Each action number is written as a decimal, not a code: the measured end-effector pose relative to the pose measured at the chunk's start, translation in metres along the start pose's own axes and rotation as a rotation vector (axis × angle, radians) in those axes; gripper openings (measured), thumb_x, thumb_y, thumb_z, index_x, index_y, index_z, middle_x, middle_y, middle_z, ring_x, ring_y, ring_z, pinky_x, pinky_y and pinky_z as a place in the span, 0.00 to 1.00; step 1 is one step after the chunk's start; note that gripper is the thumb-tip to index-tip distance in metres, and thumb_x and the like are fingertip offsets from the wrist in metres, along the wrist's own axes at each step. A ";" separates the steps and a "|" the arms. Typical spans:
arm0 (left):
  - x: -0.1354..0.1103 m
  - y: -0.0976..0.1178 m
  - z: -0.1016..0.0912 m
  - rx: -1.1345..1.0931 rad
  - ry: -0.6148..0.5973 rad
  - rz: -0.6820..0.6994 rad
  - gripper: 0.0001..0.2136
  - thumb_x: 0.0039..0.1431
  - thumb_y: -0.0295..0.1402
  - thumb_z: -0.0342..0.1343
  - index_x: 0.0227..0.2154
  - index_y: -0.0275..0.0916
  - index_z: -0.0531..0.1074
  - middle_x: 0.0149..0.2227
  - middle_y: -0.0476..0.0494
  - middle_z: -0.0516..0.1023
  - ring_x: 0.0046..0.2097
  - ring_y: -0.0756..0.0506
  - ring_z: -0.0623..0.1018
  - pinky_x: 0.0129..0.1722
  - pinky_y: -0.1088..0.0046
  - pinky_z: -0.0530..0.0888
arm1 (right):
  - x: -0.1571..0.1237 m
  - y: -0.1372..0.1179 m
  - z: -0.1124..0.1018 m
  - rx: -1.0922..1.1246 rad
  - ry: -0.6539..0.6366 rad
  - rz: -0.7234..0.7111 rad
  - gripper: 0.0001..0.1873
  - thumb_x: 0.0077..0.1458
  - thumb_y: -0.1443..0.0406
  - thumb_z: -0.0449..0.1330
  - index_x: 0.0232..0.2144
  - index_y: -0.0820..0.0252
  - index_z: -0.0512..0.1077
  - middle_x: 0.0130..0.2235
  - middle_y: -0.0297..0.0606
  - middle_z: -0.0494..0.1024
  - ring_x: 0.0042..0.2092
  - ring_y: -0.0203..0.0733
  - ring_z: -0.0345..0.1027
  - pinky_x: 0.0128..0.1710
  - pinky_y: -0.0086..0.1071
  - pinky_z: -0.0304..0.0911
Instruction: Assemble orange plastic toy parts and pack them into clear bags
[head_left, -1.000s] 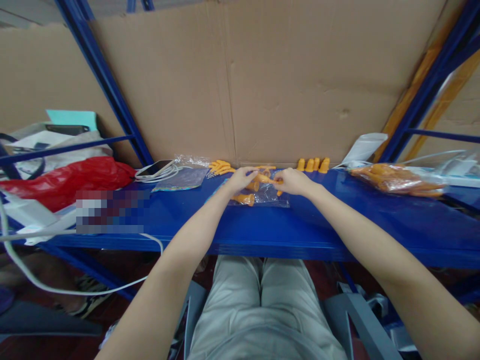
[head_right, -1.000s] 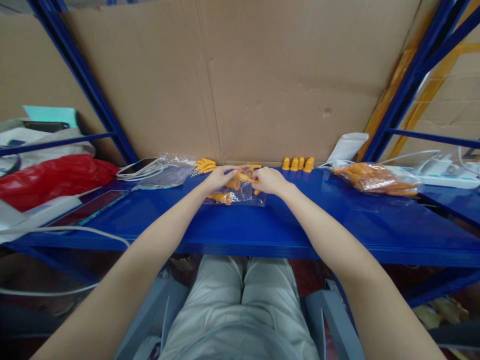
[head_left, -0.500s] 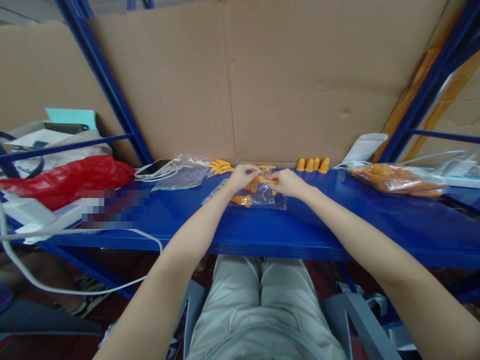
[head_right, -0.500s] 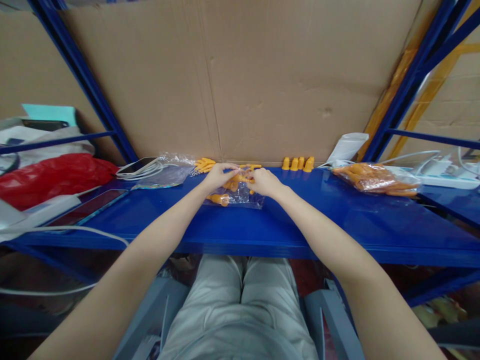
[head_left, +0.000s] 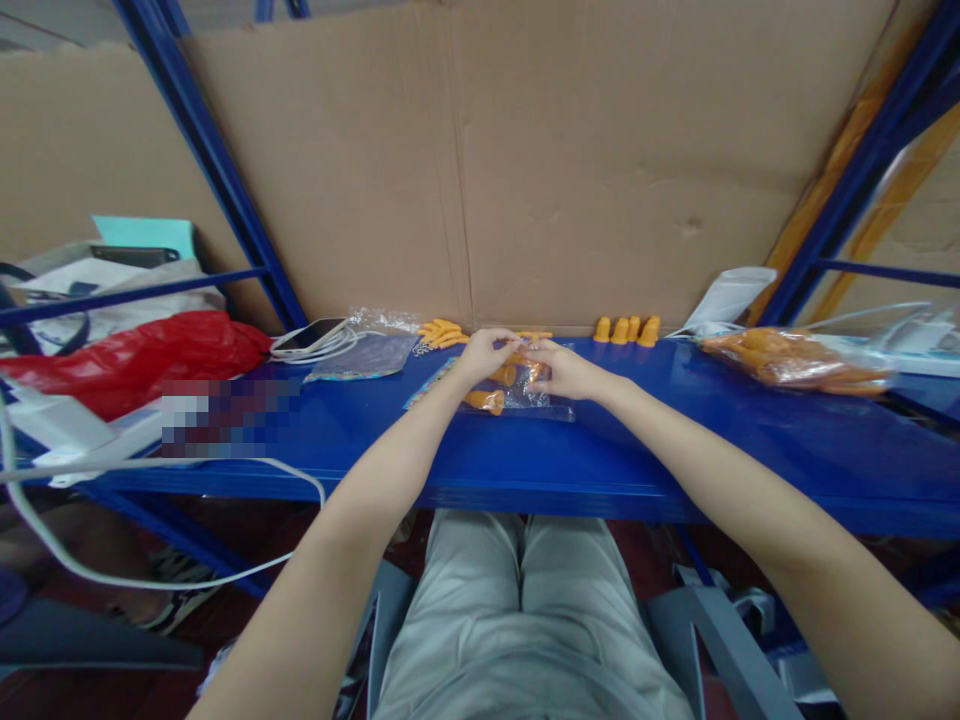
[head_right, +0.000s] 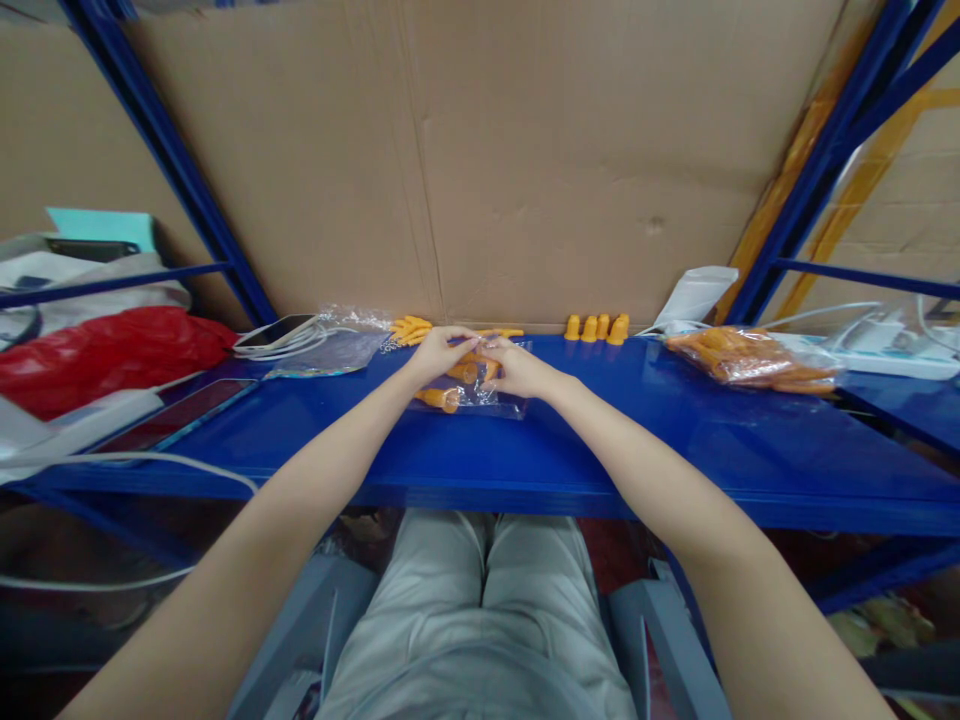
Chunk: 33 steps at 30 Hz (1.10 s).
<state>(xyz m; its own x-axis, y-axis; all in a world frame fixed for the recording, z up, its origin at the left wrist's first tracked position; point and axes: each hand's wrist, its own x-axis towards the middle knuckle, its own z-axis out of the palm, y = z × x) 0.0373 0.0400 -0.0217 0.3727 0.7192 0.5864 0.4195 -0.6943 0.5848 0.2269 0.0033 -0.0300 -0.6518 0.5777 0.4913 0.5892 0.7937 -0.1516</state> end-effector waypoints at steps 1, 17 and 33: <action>0.000 0.000 0.001 0.001 -0.006 0.000 0.06 0.58 0.27 0.56 0.31 0.36 0.79 0.37 0.43 0.84 0.42 0.46 0.80 0.49 0.67 0.73 | 0.000 0.002 0.002 0.010 0.016 -0.014 0.26 0.50 0.66 0.65 0.53 0.60 0.71 0.54 0.50 0.71 0.57 0.51 0.64 0.58 0.50 0.60; 0.000 -0.008 0.006 -0.033 0.005 -0.016 0.06 0.56 0.28 0.57 0.30 0.38 0.80 0.37 0.43 0.84 0.42 0.45 0.80 0.49 0.66 0.74 | -0.001 -0.005 0.013 -0.053 0.075 0.108 0.17 0.50 0.69 0.65 0.44 0.62 0.71 0.44 0.48 0.76 0.49 0.50 0.70 0.49 0.44 0.66; -0.001 -0.009 0.005 -0.041 -0.027 -0.057 0.06 0.55 0.29 0.58 0.29 0.38 0.80 0.37 0.42 0.84 0.42 0.44 0.80 0.47 0.67 0.74 | 0.000 -0.024 0.006 0.059 0.044 0.361 0.07 0.54 0.71 0.59 0.31 0.62 0.78 0.31 0.38 0.81 0.35 0.39 0.75 0.38 0.29 0.65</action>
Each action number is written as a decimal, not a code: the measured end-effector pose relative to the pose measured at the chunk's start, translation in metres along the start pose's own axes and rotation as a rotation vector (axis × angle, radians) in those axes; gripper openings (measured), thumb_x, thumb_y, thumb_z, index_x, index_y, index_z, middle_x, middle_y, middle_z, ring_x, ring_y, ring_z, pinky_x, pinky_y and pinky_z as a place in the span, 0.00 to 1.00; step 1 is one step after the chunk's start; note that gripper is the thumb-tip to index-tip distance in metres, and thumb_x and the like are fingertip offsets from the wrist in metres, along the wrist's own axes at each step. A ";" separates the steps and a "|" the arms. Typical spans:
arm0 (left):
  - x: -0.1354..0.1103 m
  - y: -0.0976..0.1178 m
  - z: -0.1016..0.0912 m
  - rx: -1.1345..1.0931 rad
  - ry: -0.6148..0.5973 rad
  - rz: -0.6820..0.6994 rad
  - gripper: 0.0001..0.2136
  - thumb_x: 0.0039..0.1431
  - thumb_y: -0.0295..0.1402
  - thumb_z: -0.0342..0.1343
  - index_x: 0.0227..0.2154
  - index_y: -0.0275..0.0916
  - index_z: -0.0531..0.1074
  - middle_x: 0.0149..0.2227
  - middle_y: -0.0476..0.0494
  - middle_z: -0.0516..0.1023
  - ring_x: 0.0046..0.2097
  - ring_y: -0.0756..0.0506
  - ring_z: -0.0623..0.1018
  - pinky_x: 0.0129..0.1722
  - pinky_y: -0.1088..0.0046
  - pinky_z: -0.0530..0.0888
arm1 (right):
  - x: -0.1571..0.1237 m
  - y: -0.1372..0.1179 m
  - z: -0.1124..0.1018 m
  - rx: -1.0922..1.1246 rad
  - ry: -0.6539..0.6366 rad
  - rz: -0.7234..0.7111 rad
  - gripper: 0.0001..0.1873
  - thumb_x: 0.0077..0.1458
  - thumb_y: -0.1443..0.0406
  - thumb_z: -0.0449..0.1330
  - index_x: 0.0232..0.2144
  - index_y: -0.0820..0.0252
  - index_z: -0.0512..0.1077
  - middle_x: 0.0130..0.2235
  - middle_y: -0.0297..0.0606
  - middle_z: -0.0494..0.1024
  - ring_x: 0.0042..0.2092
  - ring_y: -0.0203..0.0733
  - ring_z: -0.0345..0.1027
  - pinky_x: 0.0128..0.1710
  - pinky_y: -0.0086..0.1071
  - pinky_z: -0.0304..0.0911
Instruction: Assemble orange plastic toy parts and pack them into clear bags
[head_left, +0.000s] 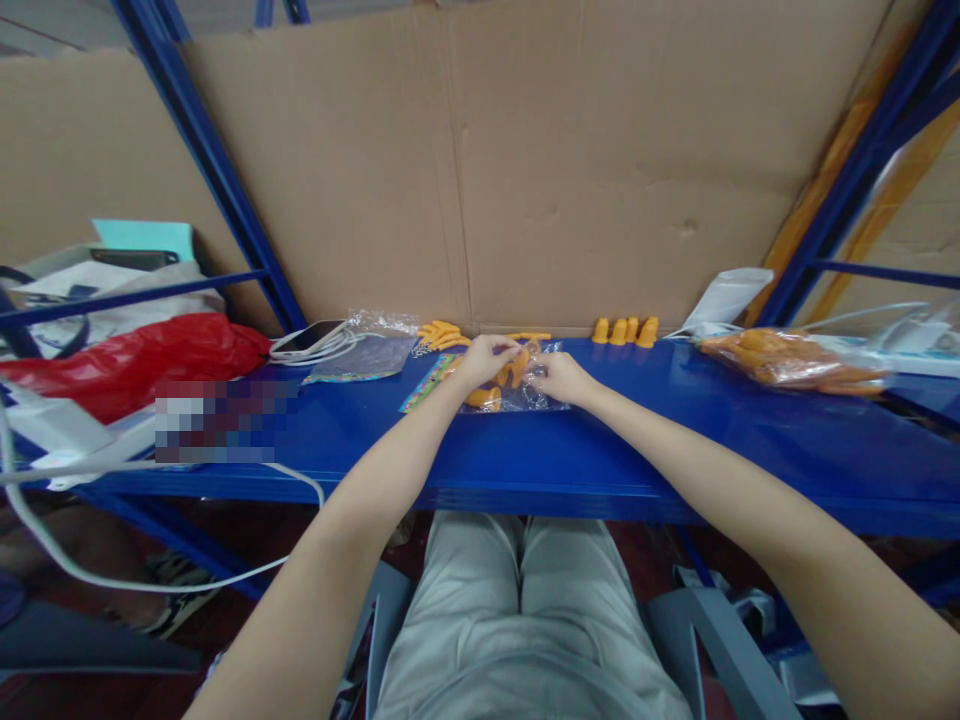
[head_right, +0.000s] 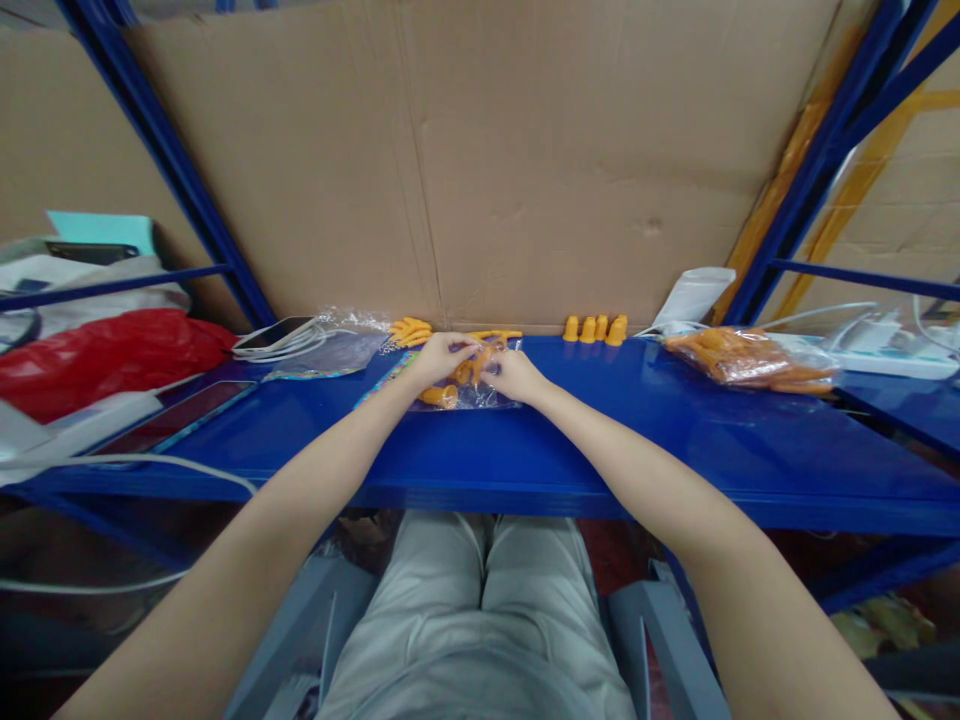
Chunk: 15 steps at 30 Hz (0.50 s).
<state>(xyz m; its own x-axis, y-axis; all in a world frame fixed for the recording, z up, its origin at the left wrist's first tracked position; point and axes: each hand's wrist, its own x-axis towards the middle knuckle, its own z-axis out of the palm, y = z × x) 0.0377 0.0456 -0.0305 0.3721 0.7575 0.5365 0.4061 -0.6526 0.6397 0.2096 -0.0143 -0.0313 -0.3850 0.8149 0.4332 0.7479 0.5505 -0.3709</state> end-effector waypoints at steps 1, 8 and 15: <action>0.000 0.000 0.000 0.001 0.001 -0.001 0.06 0.55 0.29 0.58 0.29 0.37 0.80 0.37 0.41 0.84 0.42 0.44 0.80 0.47 0.67 0.74 | 0.000 0.000 0.000 0.020 0.006 0.049 0.08 0.55 0.71 0.58 0.30 0.62 0.78 0.28 0.36 0.80 0.33 0.38 0.75 0.37 0.29 0.65; -0.001 0.004 0.001 0.011 -0.005 -0.016 0.06 0.55 0.28 0.58 0.31 0.35 0.80 0.38 0.39 0.84 0.42 0.42 0.81 0.47 0.66 0.74 | 0.000 0.005 0.007 0.171 -0.041 0.211 0.09 0.53 0.73 0.55 0.34 0.64 0.76 0.20 0.31 0.74 0.22 0.36 0.69 0.29 0.28 0.66; -0.001 0.001 0.000 0.009 -0.028 0.004 0.06 0.56 0.28 0.57 0.31 0.37 0.80 0.39 0.41 0.84 0.43 0.43 0.80 0.50 0.65 0.73 | 0.003 0.006 0.013 0.188 -0.018 0.082 0.14 0.48 0.75 0.59 0.38 0.63 0.76 0.38 0.38 0.81 0.37 0.39 0.75 0.43 0.34 0.68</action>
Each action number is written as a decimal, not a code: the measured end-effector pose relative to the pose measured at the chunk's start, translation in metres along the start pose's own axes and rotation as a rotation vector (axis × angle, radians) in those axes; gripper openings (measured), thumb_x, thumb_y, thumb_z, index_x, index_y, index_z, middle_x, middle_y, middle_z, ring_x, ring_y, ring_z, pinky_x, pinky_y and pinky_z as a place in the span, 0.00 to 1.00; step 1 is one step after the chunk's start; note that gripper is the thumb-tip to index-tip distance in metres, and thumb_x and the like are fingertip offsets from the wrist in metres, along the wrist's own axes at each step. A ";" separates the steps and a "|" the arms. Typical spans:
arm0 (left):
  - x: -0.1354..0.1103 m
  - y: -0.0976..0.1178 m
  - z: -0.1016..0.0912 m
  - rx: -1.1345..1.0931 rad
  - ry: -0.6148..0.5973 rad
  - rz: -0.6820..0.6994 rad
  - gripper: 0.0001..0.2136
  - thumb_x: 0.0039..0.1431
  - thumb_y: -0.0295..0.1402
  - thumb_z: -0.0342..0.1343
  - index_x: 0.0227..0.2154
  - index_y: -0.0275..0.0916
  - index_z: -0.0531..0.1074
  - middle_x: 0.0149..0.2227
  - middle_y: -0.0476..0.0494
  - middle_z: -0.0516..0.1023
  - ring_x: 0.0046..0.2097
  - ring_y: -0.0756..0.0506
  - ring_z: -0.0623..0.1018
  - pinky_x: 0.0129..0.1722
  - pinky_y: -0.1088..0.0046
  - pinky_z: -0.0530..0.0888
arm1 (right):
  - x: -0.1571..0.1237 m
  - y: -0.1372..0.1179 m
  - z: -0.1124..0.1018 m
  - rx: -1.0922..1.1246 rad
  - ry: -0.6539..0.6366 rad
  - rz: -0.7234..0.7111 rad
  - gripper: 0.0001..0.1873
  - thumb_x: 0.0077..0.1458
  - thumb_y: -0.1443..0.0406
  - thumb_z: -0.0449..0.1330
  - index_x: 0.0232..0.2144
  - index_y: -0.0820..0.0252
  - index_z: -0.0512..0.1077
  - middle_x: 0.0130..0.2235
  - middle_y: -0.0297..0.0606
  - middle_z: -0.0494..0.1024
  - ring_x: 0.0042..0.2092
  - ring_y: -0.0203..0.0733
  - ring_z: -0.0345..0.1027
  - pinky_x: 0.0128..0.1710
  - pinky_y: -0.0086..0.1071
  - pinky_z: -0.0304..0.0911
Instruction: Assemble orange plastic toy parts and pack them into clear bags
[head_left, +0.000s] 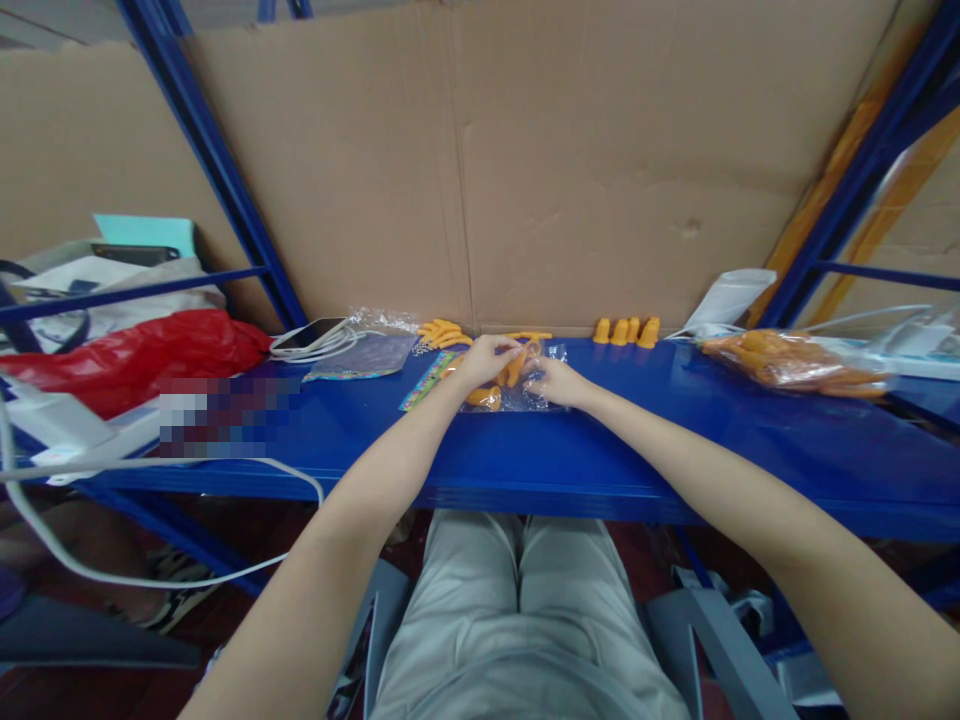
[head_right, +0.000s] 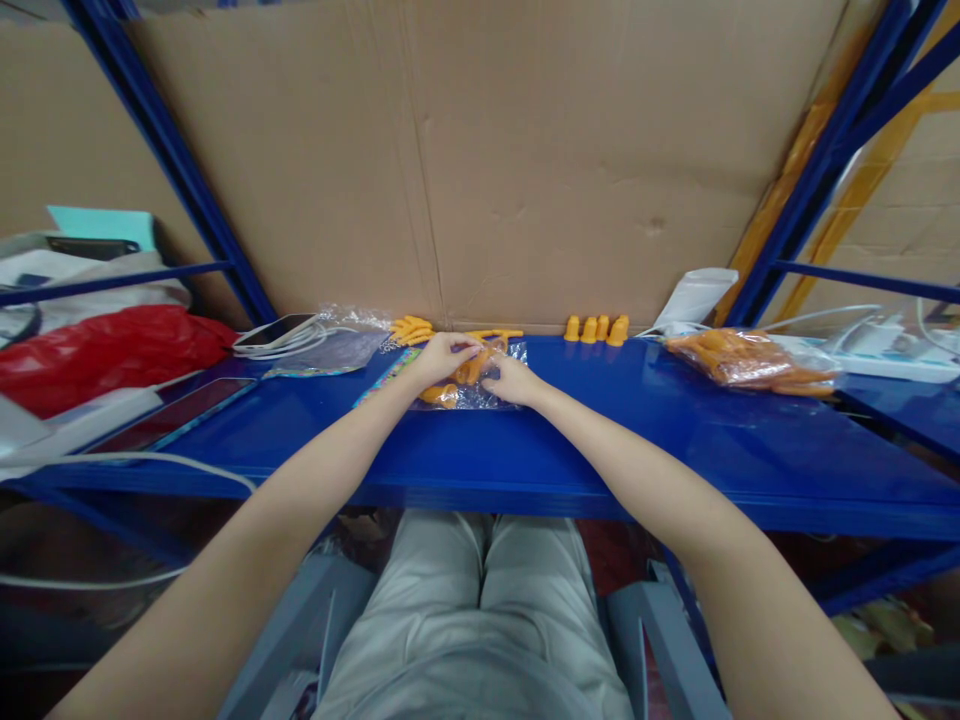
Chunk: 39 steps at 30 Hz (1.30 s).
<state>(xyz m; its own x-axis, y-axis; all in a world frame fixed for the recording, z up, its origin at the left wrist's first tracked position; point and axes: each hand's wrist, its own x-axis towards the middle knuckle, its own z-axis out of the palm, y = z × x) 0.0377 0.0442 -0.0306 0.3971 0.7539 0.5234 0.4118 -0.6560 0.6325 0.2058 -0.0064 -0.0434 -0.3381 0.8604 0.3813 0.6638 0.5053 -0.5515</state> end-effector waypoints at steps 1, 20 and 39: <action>0.000 0.001 -0.001 0.005 -0.005 0.002 0.06 0.56 0.28 0.57 0.31 0.38 0.80 0.39 0.42 0.84 0.43 0.44 0.80 0.50 0.65 0.73 | 0.000 0.000 0.000 0.010 -0.013 0.021 0.14 0.48 0.75 0.59 0.39 0.63 0.76 0.37 0.38 0.80 0.35 0.38 0.74 0.41 0.33 0.69; -0.007 0.026 -0.033 0.567 -0.028 -0.194 0.19 0.44 0.21 0.53 0.42 0.34 0.73 0.43 0.39 0.79 0.44 0.42 0.76 0.45 0.69 0.71 | -0.002 -0.006 -0.003 0.235 -0.128 0.248 0.25 0.53 0.75 0.56 0.54 0.61 0.71 0.51 0.44 0.76 0.17 0.23 0.59 0.14 0.24 0.55; -0.011 0.037 -0.032 0.340 -0.382 -0.659 0.11 0.49 0.31 0.52 0.14 0.36 0.68 0.14 0.46 0.64 0.19 0.49 0.66 0.23 0.74 0.65 | -0.002 -0.009 -0.004 0.090 -0.132 0.232 0.19 0.52 0.77 0.54 0.44 0.64 0.77 0.28 0.33 0.76 0.19 0.27 0.60 0.20 0.21 0.58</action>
<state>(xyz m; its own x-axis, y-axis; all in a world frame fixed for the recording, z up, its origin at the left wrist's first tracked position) 0.0228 0.0130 0.0052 0.2136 0.9634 -0.1617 0.8579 -0.1059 0.5027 0.2030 -0.0126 -0.0362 -0.2719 0.9520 0.1409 0.6735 0.2928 -0.6787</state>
